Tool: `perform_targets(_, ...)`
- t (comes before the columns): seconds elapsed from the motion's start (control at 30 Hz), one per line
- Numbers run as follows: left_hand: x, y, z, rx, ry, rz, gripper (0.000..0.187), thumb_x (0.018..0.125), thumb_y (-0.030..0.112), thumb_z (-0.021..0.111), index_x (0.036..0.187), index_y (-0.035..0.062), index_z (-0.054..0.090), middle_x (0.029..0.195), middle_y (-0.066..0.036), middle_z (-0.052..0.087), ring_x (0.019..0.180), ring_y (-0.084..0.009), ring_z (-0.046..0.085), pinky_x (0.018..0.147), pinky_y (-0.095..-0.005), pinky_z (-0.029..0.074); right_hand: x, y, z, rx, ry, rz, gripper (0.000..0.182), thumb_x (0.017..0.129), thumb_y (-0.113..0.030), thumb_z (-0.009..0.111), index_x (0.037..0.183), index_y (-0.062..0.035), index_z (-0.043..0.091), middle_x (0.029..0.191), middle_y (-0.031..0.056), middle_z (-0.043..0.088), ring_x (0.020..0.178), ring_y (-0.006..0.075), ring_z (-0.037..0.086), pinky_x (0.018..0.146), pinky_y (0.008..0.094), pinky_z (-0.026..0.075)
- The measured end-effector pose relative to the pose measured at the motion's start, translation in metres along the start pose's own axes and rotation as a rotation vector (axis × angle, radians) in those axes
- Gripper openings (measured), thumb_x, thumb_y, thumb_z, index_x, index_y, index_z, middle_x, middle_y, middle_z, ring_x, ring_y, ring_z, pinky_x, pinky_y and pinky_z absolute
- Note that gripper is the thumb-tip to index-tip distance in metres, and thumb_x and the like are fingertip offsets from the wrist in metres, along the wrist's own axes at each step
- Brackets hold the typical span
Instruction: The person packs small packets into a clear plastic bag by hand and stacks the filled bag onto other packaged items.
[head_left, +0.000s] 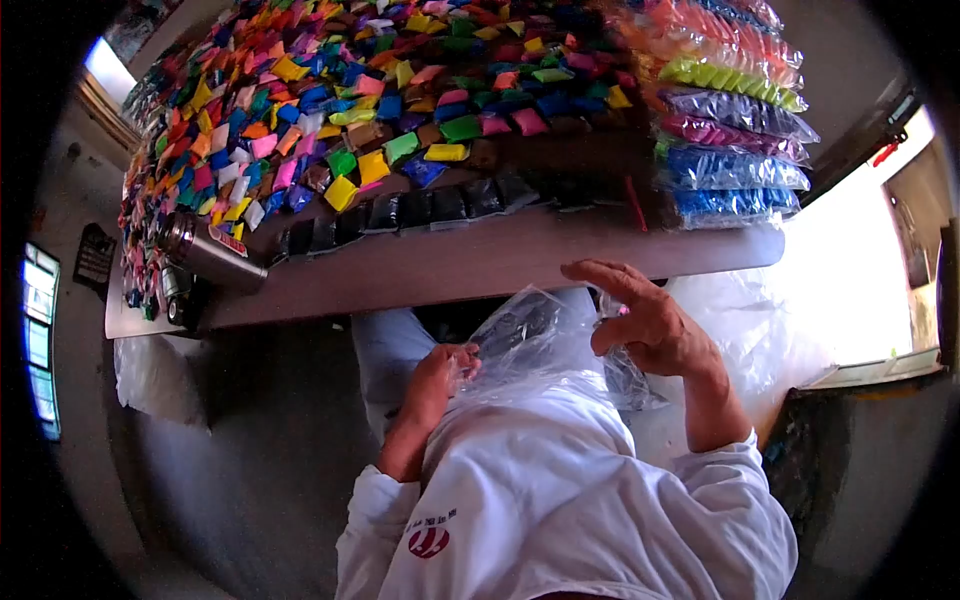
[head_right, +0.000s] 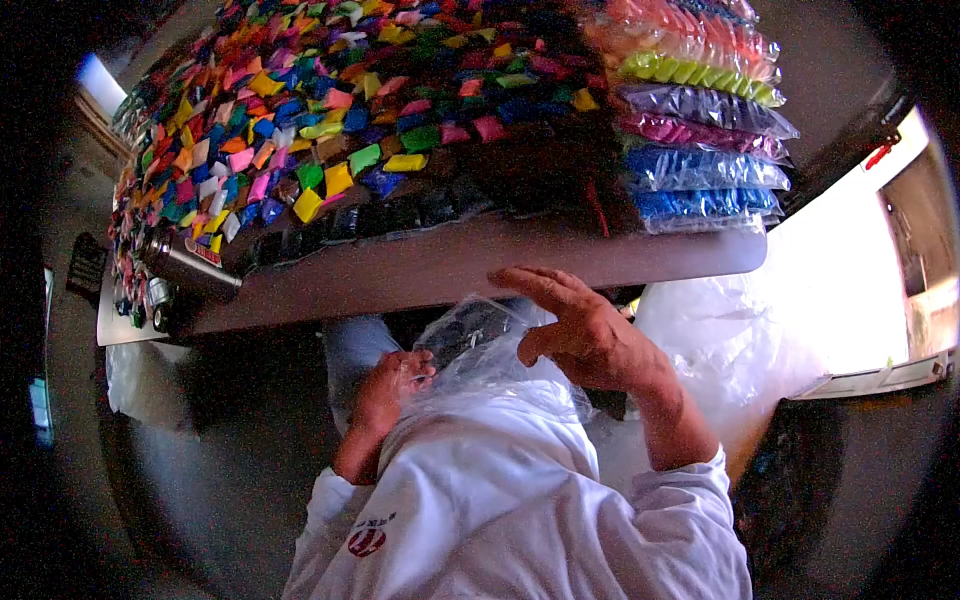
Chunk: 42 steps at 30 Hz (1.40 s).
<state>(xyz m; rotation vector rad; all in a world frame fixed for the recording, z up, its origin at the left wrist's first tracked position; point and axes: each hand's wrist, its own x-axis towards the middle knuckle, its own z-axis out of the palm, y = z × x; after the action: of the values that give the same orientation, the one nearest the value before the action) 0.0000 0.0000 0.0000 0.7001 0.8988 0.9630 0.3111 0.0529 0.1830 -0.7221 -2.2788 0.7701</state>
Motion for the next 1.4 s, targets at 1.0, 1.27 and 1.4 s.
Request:
perform_targets(1.0,0.008,0.116,0.043,0.574,0.386,0.448,0.031,0.095,0.025,0.051,0.085,-0.0024,0.061,0.088,-0.009,0.064,0.079,-0.0151,0.06,0.076,-0.0289,0.047,-0.012,0.037,-0.011,-0.307,0.311,0.146,0.032,0.07,0.009,0.049,0.084,-0.0104,0.071,0.147,0.0217,0.028,0.137,0.0389,0.024,0.11,0.0441,0.025)
perform_targets(1.27,0.019,0.099,0.04,0.401,0.408,0.419,0.035,0.095,0.031,0.051,0.09,-0.0022,0.061,0.086,-0.008,0.064,0.08,-0.0153,0.061,0.076,-0.0291,0.047,-0.017,0.026,-0.012,0.307,0.682,0.4,0.04,0.092,-0.028,0.05,0.113,0.0056,0.055,0.117,0.0151,0.058,0.109,0.0219,0.053,0.095,0.0336,0.041)
perform_targets(1.4,0.015,0.104,0.045,0.518,0.384,0.458,0.037,0.095,0.033,0.05,0.091,-0.0021,0.061,0.085,-0.008,0.064,0.08,-0.0157,0.06,0.077,-0.0297,0.046,-0.004,0.013,-0.019,0.29,0.549,0.601,0.044,0.094,-0.038,0.051,0.106,0.0044,0.059,0.095,0.0092,0.062,0.089,0.0156,0.055,0.081,0.0302,0.044)
